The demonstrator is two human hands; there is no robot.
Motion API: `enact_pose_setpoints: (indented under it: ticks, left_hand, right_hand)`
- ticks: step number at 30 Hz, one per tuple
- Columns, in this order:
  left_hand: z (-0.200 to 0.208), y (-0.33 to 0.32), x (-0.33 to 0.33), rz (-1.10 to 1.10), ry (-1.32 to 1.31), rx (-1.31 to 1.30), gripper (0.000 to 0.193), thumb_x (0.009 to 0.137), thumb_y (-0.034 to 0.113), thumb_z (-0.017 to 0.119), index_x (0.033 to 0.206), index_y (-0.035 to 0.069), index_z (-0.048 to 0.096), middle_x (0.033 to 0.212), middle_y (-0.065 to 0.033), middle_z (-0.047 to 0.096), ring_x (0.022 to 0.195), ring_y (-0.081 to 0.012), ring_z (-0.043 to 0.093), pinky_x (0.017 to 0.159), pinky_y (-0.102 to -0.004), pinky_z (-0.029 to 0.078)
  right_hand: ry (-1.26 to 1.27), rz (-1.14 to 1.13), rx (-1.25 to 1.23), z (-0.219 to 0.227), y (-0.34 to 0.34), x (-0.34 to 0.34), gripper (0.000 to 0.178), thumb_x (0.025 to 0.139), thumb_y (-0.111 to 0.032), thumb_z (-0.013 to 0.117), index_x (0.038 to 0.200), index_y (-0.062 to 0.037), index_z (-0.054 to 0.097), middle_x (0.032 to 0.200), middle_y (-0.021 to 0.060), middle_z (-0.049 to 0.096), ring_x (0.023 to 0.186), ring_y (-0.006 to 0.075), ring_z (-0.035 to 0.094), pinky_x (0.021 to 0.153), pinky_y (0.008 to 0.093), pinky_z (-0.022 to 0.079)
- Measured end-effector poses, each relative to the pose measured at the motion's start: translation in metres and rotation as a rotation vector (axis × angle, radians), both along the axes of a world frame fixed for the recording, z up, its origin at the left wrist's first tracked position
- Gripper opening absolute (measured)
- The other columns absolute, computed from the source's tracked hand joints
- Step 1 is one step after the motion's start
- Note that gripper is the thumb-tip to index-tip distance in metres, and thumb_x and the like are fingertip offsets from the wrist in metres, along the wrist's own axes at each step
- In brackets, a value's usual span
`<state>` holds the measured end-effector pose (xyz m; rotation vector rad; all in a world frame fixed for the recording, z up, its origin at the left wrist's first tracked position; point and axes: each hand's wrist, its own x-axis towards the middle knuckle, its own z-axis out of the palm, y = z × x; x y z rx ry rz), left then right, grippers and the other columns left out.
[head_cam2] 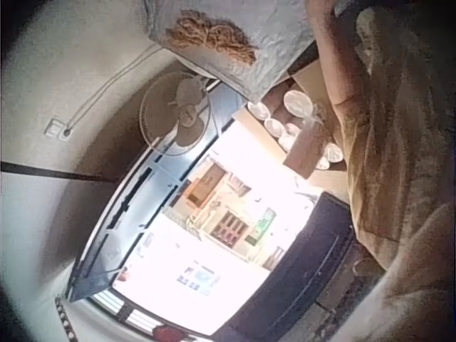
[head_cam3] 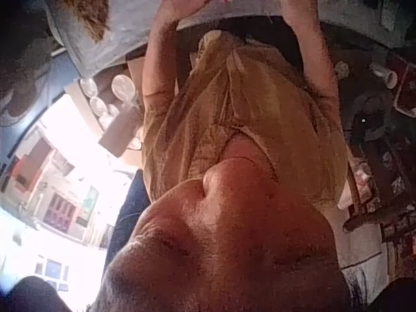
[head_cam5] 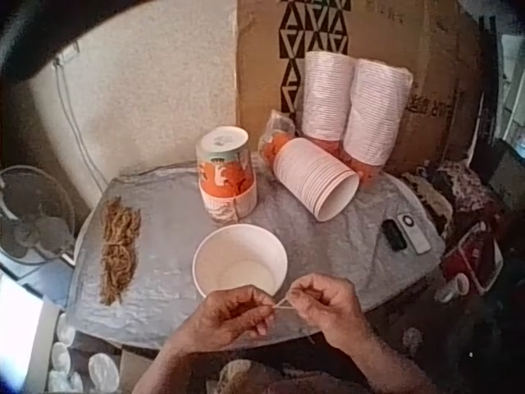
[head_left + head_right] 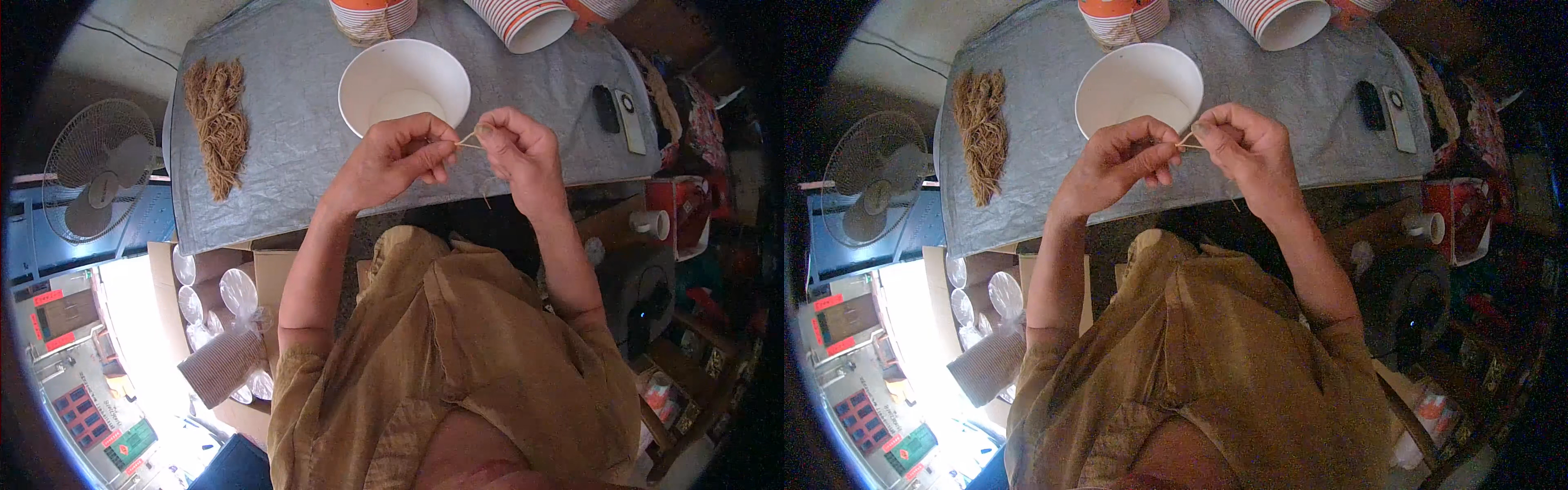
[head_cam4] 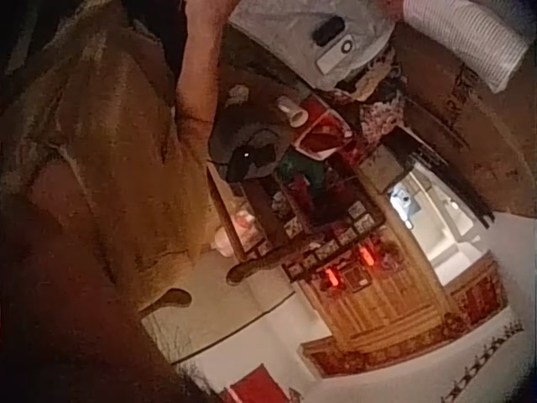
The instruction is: Thread twine through pre-punched holes in paper buckets and tie knots to create handles.
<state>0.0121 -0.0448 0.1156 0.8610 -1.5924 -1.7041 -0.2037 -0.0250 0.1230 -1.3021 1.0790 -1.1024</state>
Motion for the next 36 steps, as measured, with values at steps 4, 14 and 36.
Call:
enact_pose_setpoints:
  ticks: [4, 14, 36]
  left_hand:
    - [-0.004, 0.004, -0.002, 0.134, 0.018, -0.119, 0.014, 0.095, 0.007, 0.066, 0.106, 0.000, 0.069, 0.089, -0.0020, 0.066, 0.073, -0.0080, 0.064, 0.064, -0.0230, 0.054]
    - [-0.018, 0.021, -0.012, 0.381, 0.058, -0.214, 0.013, 0.088, 0.002, 0.072, 0.101, -0.001, 0.071, 0.089, -0.0047, 0.071, 0.078, -0.0106, 0.068, 0.069, -0.0244, 0.056]
    - [-0.020, 0.026, -0.011, 0.476, 0.000, -0.439, 0.012, 0.085, -0.002, 0.073, 0.095, 0.001, 0.068, 0.086, -0.0039, 0.071, 0.080, -0.0105, 0.069, 0.072, -0.0257, 0.057]
  right_hand:
    - [-0.360, 0.052, 0.253, -0.007, -0.004, 0.004, 0.013, 0.095, -0.017, 0.066, 0.099, -0.0039, 0.065, 0.062, -0.0092, 0.046, 0.051, 0.0003, 0.036, 0.044, 0.0183, 0.026]
    - [-0.646, 0.172, 0.475, -0.026, -0.002, 0.011, 0.012, 0.098, -0.014, 0.061, 0.104, -0.0053, 0.065, 0.065, -0.0111, 0.042, 0.046, -0.0012, 0.030, 0.042, 0.0179, 0.024]
    - [-0.509, 0.130, 0.488, -0.019, 0.003, 0.018, 0.011, 0.094, -0.017, 0.067, 0.092, -0.0075, 0.063, 0.058, -0.0106, 0.039, 0.043, -0.0002, 0.031, 0.040, 0.0187, 0.022]
